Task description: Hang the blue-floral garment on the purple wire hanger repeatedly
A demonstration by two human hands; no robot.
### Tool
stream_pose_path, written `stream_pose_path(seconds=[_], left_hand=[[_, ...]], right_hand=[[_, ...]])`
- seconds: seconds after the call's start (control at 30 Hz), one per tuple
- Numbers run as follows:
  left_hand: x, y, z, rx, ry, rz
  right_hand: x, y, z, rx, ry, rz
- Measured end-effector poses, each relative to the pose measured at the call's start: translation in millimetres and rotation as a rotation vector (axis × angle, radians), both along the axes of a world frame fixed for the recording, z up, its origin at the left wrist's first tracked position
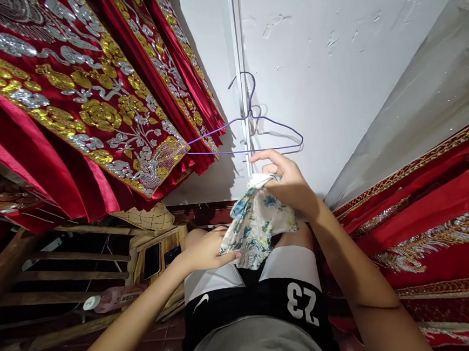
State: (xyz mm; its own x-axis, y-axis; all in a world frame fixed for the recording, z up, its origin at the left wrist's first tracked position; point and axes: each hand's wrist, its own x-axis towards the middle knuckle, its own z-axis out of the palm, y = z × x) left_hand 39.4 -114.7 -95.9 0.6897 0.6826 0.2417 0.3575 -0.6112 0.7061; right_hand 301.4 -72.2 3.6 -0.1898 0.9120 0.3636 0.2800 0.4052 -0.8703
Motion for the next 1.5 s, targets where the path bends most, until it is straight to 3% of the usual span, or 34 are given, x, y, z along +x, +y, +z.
stream_pose_path(seconds=[0.07, 0.23, 0.33, 0.43, 0.53, 0.6, 0.7, 0.77, 0.9, 1.0, 1.13, 1.23, 1.33, 1.4, 1.5], left_hand=[[-5.9, -1.1, 3.6, -0.001, -0.038, 0.061], [-16.8, -3.7, 13.1, -0.270, -0.421, 0.333], [-21.3, -7.3, 27.4, -0.183, -0.330, 0.367], [-32.7, -4.0, 40.3, 0.032, -0.113, 0.355], [-52.3, 15.0, 41.3, 0.252, 0.110, 0.324], [-64.7, 35.0, 36.9, 0.306, 0.199, 0.332], [-73.3, 65.4, 34.6, 0.273, 0.152, 0.410], [-71.6, 79.6, 41.2, 0.238, 0.030, 0.452], [-56.8, 90.1, 69.8, 0.261, -0.232, 0.542], [-35.2, 91.0, 92.7, 0.304, -0.330, 0.519], [2.4, 94.0, 112.6, 0.341, -0.172, 0.382], [17.3, 101.0, 115.3, 0.377, -0.032, 0.360], [12.2, 110.7, 112.1, 0.407, -0.010, 0.361], [3.6, 116.2, 112.3, 0.428, 0.009, 0.366], [-5.2, 120.7, 120.1, 0.462, 0.090, 0.346]], right_hand=[[-2.3, 26.5, -18.0, -0.006, 0.002, -0.047], [-11.3, 95.3, -62.2, 0.056, -0.008, -0.180], [-15.9, 109.5, -78.7, -0.012, -0.067, -0.137], [-11.8, 101.3, -85.5, 0.016, -0.097, -0.186], [3.0, 79.2, -83.4, 0.109, -0.065, -0.233], [14.9, 61.5, -78.1, 0.142, -0.063, -0.241], [29.3, 37.6, -65.4, 0.151, -0.095, -0.274], [35.0, 26.6, -54.4, 0.136, -0.094, -0.281], [37.6, 17.7, -35.4, 0.097, -0.027, -0.253], [30.9, 19.6, -34.7, 0.072, 0.010, -0.236], [15.5, 23.1, -47.3, 0.043, 0.061, -0.170], [14.6, 18.5, -51.9, 0.071, 0.085, -0.165], [33.1, 10.3, -47.3, 0.084, 0.130, -0.274], [54.4, 8.6, -39.9, 0.149, 0.162, -0.425], [89.5, 16.0, -22.4, 0.226, 0.078, -0.591]])
